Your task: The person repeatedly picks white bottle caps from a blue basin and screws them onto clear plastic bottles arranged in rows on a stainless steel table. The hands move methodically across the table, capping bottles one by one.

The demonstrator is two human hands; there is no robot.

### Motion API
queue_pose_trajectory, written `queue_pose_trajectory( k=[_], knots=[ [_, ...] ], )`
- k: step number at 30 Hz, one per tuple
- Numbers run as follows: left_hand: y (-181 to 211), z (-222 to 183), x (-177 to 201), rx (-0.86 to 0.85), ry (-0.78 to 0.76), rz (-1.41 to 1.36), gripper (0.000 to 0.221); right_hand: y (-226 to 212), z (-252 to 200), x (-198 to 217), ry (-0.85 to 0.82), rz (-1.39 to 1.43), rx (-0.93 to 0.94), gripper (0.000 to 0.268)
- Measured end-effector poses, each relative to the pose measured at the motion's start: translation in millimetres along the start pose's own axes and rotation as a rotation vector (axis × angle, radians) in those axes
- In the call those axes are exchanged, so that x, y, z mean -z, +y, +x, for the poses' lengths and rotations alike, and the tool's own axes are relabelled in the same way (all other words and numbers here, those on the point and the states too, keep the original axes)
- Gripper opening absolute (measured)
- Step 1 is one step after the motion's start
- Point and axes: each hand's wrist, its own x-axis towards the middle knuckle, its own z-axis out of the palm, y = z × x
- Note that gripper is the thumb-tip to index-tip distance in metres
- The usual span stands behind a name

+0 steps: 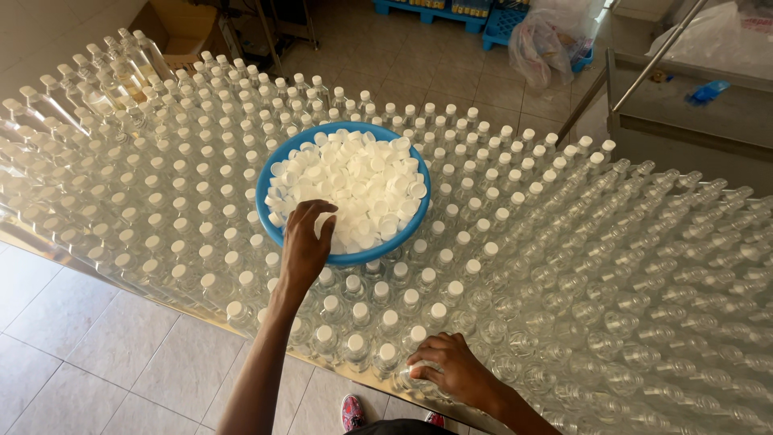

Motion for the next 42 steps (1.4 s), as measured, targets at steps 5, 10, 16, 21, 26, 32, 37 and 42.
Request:
queue_pose_trajectory(
  k=[5,10,16,21,26,32,37,42],
  knots=[
    [5.7,9.2,-0.2,0.065,-0.039,-0.012,0.028,-11.4,13.0,11.7,-0.178,0.018,-0.257,0.036],
    [-2.1,18.6,-6.3,0.025,-0.150,0.107,0.029,-13.0,30.9,23.4,-0.378,-0.051,-0.318,0.038],
    [-3.9,24.7,-12.2,0.040,-0.238,0.161,0.033,-24.6,37.0,28.0,-0.373,-0.015,-0.429,0.018],
    [-10.7,29.0,-16.4,0.026,-0.266,0.163,0.034,-12.9,32.7,18.9,-0.316,0.052,-0.395,0.021],
    [12.8,27.9,-8.1,0.128,-0.254,0.109,0.028,-8.7,32.0,18.2,-0.275,0.048,-0.357,0.021],
    [21.2,22.6,-4.7,0.241,-0.166,0.055,0.024,-24.7,22.1,25.6,-0.254,0.024,-0.377,0.030],
    [76.3,-2.0,8.2,0.117,-0.094,-0.054,0.028,-32.0,10.9,46.1,0.052,-0.083,-0.222,0.041],
    [147.9,-44.0,-31.7,0.117,-0.492,-0.333,0.030,-65.8,-7.3,119.7,0.806,-0.147,0.230,0.065]
  ],
)
